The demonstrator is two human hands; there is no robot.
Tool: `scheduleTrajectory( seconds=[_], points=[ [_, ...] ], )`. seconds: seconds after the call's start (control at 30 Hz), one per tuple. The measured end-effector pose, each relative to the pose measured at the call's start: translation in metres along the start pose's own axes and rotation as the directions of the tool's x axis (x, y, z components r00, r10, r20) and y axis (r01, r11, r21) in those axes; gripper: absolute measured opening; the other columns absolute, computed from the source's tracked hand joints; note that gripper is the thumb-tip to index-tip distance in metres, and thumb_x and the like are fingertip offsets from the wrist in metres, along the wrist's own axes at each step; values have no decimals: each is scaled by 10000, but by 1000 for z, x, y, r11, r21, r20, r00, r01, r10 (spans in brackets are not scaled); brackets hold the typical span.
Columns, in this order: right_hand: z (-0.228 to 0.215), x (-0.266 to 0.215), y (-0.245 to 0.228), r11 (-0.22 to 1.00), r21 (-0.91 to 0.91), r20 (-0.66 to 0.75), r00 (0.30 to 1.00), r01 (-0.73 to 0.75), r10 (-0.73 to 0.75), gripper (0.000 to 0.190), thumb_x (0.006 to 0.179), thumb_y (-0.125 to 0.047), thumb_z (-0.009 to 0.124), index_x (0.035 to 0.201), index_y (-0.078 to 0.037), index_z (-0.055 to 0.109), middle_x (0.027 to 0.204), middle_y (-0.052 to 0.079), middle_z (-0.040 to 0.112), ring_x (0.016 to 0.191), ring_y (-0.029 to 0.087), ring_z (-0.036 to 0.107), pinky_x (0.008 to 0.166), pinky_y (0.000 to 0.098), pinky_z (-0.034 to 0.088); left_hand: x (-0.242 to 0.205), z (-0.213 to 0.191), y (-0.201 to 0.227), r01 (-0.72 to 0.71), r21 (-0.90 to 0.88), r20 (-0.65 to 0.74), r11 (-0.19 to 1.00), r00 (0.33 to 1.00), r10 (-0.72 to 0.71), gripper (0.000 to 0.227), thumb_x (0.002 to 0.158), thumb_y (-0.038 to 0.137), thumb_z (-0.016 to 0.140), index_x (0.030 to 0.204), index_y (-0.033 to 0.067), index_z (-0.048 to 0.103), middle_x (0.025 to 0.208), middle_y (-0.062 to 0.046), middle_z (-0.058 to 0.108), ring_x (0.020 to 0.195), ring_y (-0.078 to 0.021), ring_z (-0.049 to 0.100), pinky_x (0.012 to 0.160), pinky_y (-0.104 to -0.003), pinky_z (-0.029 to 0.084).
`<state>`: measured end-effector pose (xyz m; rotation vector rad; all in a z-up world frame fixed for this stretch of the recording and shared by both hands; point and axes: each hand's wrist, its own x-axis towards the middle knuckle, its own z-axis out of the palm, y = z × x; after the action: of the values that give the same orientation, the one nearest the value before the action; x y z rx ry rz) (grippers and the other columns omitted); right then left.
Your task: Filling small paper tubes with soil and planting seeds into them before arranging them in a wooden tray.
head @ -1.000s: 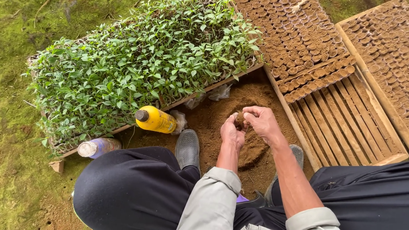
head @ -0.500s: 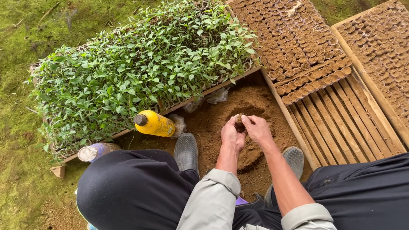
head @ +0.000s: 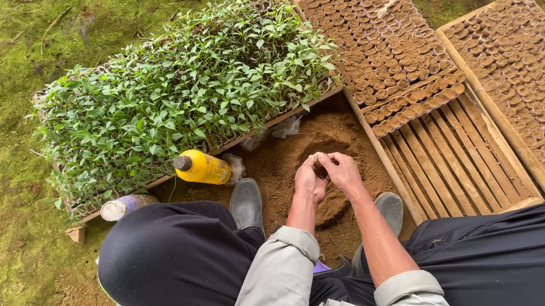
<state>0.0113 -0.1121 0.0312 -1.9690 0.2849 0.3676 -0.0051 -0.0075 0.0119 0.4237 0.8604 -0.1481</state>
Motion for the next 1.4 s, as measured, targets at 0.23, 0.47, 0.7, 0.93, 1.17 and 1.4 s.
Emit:
scheduleTrajectory(
  seconds=[0.23,0.47,0.7,0.93,1.17,1.4],
  points=[
    [-5,3,5,997,77,-23,1000,-2,4,364,945,-454,763,975,-92,786,706,86,724,613,175,704,586,314,538,2,-1,0,-7,18,-2,1000,1000,7,214,999,257,599,1075,102,726,919,-134,698,840,-298,692,690,-423,614],
    [-6,-9,-20,956,293,-31,999,-22,33,333,902,-356,829,1019,-52,758,814,75,673,730,128,630,592,257,570,4,0,0,22,10,13,1000,1000,-22,170,997,267,598,1013,156,726,903,-147,715,772,-316,725,672,-428,639],
    [-2,-3,-8,954,298,-51,997,-32,49,262,938,-324,796,964,-65,766,771,71,659,679,130,622,549,266,575,23,-9,-10,12,76,20,997,1000,-13,86,920,266,704,943,194,746,874,-89,697,783,-275,703,696,-402,607],
    [-5,14,15,970,245,-107,994,2,25,269,945,-335,805,958,-69,772,768,73,680,681,118,611,526,256,557,2,2,-1,32,74,3,997,999,-32,54,901,272,730,909,218,729,861,-71,697,790,-270,704,698,-402,574],
    [-4,5,7,996,83,-101,994,-37,46,226,896,-364,809,939,-143,795,787,67,719,612,157,681,588,314,571,-7,7,-2,24,40,-1,999,1000,-24,116,954,246,671,992,159,738,914,-99,675,850,-290,660,717,-439,557],
    [-7,14,34,958,-285,-173,981,30,-82,395,859,-477,794,1069,-142,786,966,109,742,858,270,737,794,419,576,-3,5,-12,8,-5,5,1000,1000,-8,108,925,175,719,993,98,752,905,-102,697,827,-255,676,668,-421,572]
  ],
)
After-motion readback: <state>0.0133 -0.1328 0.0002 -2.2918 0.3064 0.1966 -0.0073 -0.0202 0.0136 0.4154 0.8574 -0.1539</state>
